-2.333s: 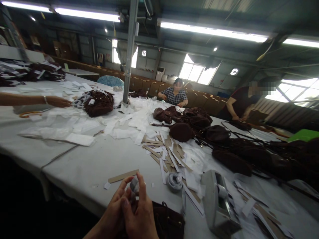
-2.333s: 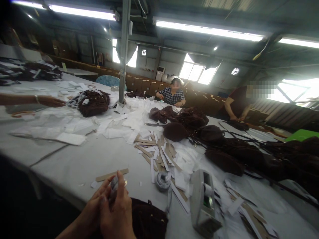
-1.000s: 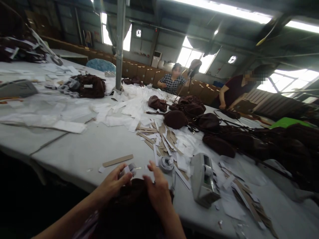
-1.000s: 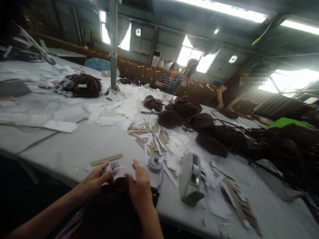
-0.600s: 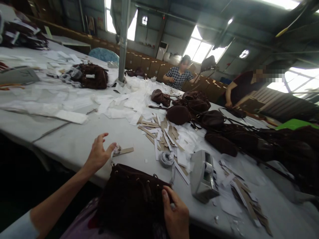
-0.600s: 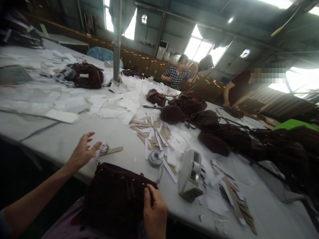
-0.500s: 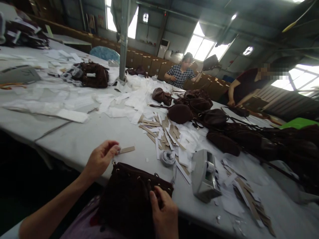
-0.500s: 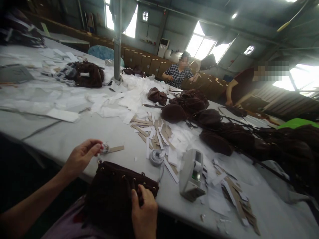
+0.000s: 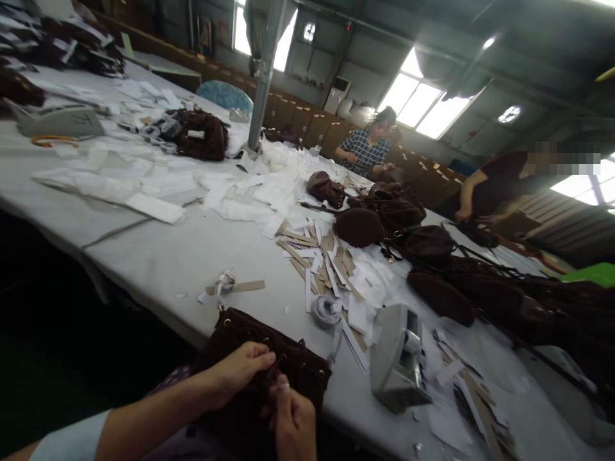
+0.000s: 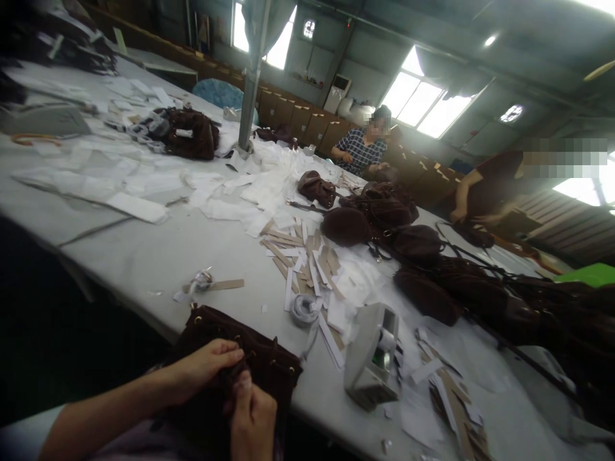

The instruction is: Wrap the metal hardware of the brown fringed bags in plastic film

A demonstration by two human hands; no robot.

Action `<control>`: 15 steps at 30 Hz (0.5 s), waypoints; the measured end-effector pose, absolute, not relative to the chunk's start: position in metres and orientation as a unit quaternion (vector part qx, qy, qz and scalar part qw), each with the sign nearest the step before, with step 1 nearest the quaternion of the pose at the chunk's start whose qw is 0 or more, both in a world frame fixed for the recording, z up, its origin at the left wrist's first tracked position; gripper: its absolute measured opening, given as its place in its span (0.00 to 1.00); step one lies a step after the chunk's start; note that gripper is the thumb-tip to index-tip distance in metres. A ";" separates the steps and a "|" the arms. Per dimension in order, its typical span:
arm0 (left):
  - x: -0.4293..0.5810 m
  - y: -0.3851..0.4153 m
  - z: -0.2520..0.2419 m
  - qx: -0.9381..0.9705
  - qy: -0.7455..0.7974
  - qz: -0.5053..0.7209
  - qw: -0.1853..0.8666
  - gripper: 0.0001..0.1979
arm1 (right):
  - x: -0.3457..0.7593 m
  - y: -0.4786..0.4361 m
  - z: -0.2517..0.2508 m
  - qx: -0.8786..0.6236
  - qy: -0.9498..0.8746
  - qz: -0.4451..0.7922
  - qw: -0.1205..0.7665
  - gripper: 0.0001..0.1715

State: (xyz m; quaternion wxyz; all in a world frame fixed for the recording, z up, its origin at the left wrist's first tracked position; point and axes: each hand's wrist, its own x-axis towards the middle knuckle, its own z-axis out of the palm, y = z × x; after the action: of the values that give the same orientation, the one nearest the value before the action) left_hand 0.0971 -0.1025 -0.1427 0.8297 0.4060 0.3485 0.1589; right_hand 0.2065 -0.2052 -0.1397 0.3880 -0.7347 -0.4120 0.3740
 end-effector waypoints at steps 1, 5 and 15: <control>0.099 -0.103 -0.145 0.402 0.347 0.159 0.832 0.22 | 0.210 -0.201 -0.140 -0.752 -0.392 0.353 0.394 0.38; 0.101 -0.105 -0.159 0.452 0.336 0.156 0.811 0.22 | 0.219 -0.179 -0.143 -0.798 -0.464 0.229 0.310 0.37; 0.082 -0.100 -0.160 0.477 0.213 0.079 0.849 0.25 | 0.219 -0.164 -0.169 -0.850 -0.460 0.076 0.246 0.39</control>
State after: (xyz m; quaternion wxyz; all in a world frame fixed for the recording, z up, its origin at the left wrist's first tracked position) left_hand 0.0820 -0.0996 -0.1599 0.8489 0.4771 0.2129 0.0795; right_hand 0.2192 -0.1639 -0.1691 0.2461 -0.8496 -0.4603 0.0763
